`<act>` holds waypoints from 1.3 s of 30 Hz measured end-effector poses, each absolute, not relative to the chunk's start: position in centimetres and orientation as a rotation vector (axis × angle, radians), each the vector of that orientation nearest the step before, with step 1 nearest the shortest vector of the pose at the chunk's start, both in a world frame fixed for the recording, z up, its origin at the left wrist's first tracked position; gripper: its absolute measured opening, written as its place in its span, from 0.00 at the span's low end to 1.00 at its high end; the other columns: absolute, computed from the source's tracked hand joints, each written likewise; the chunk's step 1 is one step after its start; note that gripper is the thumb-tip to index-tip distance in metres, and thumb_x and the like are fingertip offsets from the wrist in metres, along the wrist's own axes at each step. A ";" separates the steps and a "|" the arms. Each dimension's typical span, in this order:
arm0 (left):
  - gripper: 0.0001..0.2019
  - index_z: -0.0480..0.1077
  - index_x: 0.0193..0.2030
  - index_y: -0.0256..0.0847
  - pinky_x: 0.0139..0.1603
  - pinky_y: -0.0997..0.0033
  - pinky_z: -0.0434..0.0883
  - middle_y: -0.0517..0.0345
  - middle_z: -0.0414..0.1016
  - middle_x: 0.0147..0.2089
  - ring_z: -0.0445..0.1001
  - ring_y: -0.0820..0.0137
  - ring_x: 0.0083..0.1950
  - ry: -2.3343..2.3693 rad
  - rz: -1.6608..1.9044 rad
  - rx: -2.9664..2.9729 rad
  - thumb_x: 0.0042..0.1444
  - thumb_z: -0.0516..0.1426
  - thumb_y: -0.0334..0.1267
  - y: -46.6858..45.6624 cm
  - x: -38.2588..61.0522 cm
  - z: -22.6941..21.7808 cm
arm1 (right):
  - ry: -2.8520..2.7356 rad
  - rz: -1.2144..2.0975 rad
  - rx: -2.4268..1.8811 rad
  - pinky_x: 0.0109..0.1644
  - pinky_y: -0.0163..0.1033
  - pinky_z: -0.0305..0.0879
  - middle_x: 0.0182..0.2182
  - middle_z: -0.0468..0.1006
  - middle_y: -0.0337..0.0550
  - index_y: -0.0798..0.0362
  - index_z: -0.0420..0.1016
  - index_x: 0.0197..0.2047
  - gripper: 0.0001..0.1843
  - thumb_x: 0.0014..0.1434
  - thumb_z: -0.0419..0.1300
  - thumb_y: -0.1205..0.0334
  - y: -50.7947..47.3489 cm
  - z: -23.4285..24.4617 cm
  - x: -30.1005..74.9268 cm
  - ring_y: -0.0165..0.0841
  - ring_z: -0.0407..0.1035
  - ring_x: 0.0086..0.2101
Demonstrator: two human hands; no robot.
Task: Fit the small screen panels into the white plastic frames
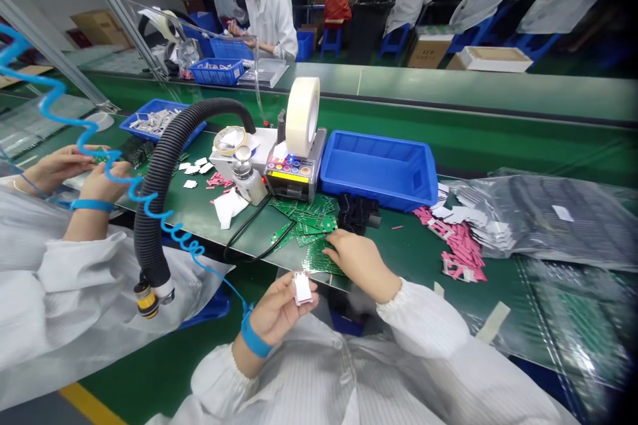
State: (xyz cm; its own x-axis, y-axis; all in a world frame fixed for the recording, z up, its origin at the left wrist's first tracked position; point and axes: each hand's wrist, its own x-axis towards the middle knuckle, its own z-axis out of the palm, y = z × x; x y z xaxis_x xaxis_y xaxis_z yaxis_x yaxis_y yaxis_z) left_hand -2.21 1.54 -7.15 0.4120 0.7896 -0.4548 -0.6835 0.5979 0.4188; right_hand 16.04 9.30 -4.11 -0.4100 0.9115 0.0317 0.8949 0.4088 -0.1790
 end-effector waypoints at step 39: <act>0.20 0.76 0.43 0.40 0.36 0.75 0.68 0.57 0.78 0.31 0.73 0.74 0.31 0.707 1.021 0.372 0.41 0.67 0.40 1.5 2.4 -0.4 | -2.217 0.269 -0.841 0.51 0.49 0.72 0.44 0.78 0.54 0.59 0.71 0.49 0.24 0.62 0.51 0.47 1.8 2.0 18.1 0.42 0.68 0.51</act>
State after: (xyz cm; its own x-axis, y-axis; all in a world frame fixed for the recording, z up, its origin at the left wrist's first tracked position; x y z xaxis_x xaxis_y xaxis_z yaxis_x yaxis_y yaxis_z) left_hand 2.38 1.45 -0.44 0.3309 0.8721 -0.3604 -0.6442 0.4879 0.5891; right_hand 18.12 1.81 2.04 -0.5133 0.6431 0.5683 0.4887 0.7634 -0.4224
